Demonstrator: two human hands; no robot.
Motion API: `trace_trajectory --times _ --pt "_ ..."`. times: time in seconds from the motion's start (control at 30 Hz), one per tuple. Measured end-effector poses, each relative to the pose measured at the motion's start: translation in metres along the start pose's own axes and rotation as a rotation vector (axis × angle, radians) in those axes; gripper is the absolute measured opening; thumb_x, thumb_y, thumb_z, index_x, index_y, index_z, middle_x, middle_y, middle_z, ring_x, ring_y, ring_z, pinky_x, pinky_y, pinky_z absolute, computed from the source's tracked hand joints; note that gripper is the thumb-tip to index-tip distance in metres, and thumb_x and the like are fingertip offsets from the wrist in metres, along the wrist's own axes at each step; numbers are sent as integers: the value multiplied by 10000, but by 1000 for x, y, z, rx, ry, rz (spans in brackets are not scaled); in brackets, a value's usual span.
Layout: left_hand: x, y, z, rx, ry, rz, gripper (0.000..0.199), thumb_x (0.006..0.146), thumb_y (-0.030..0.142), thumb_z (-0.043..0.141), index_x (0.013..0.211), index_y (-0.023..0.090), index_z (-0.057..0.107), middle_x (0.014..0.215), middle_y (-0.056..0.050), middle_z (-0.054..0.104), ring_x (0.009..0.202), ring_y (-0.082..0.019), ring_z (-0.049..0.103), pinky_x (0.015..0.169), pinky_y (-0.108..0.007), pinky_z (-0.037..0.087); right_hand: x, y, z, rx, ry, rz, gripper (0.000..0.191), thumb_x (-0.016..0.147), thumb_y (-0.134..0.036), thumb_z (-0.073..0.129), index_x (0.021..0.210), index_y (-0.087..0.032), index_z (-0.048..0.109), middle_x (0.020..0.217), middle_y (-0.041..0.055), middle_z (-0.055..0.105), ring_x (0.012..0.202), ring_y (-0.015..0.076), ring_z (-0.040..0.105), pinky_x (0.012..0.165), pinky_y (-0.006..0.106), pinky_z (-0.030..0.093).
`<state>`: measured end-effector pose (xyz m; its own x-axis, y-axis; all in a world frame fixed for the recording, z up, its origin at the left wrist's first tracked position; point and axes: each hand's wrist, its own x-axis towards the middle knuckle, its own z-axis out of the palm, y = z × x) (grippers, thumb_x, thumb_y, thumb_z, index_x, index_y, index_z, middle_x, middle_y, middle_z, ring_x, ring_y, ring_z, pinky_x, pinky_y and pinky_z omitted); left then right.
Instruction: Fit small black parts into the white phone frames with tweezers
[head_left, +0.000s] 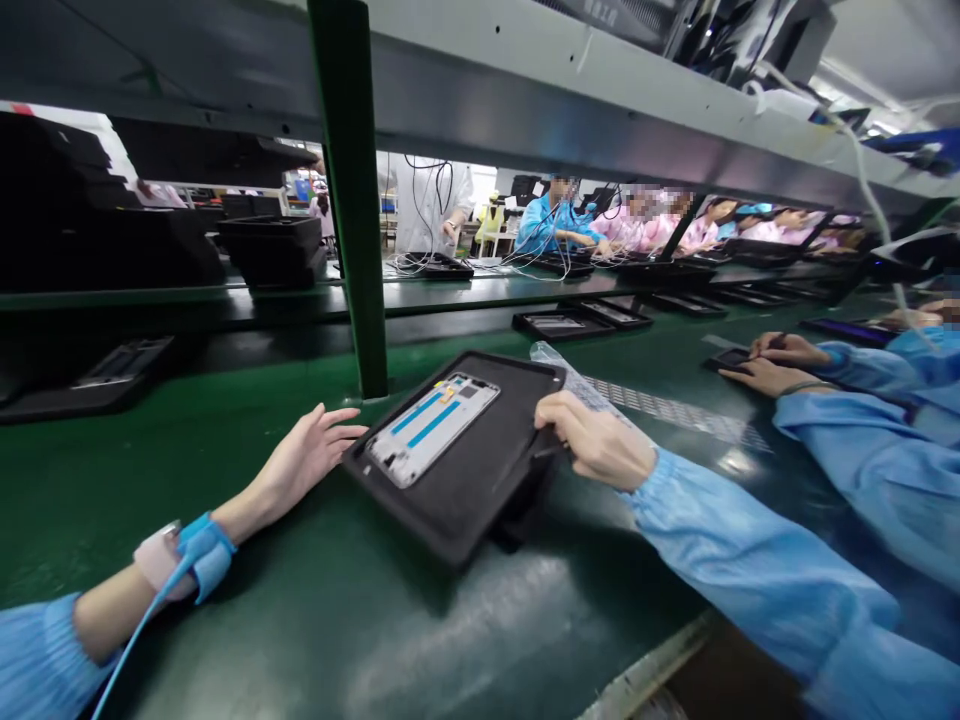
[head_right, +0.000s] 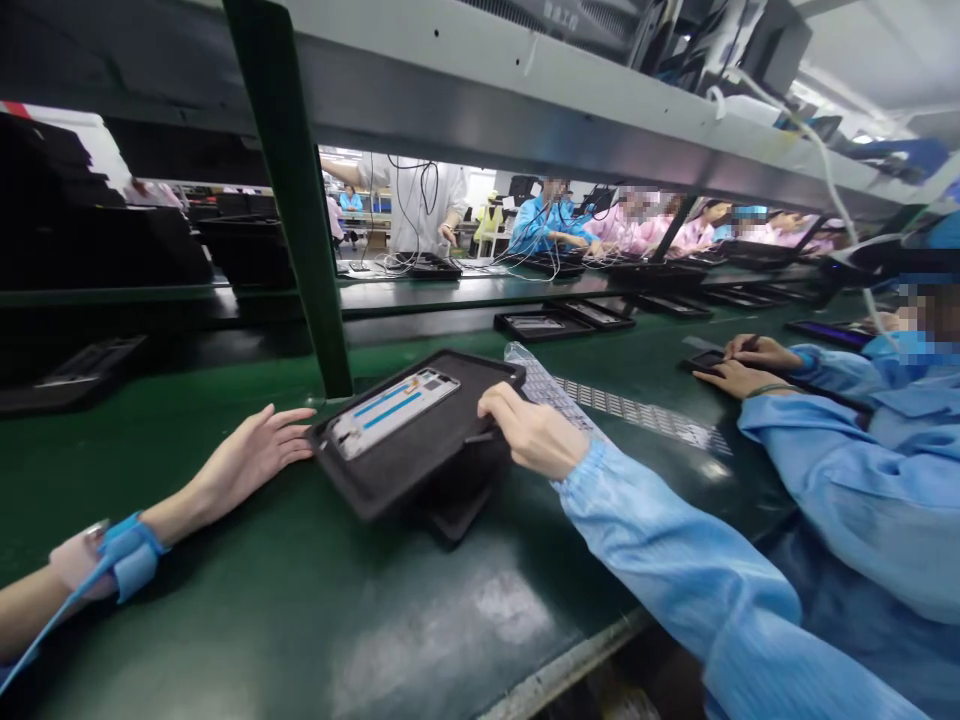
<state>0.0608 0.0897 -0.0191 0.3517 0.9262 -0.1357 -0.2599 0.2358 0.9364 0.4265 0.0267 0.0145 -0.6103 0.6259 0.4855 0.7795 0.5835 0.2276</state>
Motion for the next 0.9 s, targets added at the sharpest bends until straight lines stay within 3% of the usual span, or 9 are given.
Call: trace_trajectory --times 0.07,0.17,0.3,0.37,0.5,0.63,0.73,0.9 --pt "0 5 -3 -40 -24 -56 465 871 441 414 1184 114 522 1035 -130 652 935 -240 619 882 -372 471 0 -19 3 115 -4 -79 328 778 -9 307 1033 -147 459 1064 100 520 786 112 555 522 177 430" --pt "-4 13 -6 -69 -27 -76 586 828 539 437 1297 187 445 1135 -101 620 1008 -295 598 868 -421 484 23 -59 12 259 -69 -237 267 888 -98 298 1086 -179 457 1135 73 507 935 106 544 558 159 425" --pt "-11 22 -15 6 108 2 618 740 514 576 1304 301 439 1122 -28 636 983 -283 615 828 -374 510 65 -103 22 280 -129 -437 253 927 -137 275 1065 -188 480 1112 35 519 768 67 542 397 174 292" --pt "-10 24 -24 157 207 39 604 658 427 672 1222 273 525 1064 -24 656 908 -253 637 763 -324 523 78 -109 23 246 -166 -462 245 880 -101 358 1072 -182 487 1117 35 516 728 71 540 365 198 245" --pt "-1 17 -46 409 437 117 443 581 356 710 980 175 643 920 -36 673 745 -196 630 591 -230 488 82 -79 25 276 -113 -214 355 742 -20 498 1059 -176 536 1116 59 516 732 92 565 447 190 352" --pt "-2 9 -48 429 529 129 365 607 375 664 928 203 637 814 1 650 678 -161 591 549 -206 446 72 -23 37 409 -32 101 129 795 -86 531 868 -142 621 858 56 589 776 133 583 689 231 458" --pt "-9 8 -34 548 476 139 301 631 397 627 865 206 633 820 8 638 697 -166 573 565 -210 428 64 4 46 508 -92 210 83 801 -118 564 816 -119 645 828 65 619 807 151 595 772 262 457" --pt "-13 4 -22 898 259 227 305 710 463 522 874 212 582 881 -6 611 801 -205 561 687 -257 426 62 12 45 543 -215 229 76 762 -112 614 813 -118 670 829 57 648 799 147 607 774 249 446"
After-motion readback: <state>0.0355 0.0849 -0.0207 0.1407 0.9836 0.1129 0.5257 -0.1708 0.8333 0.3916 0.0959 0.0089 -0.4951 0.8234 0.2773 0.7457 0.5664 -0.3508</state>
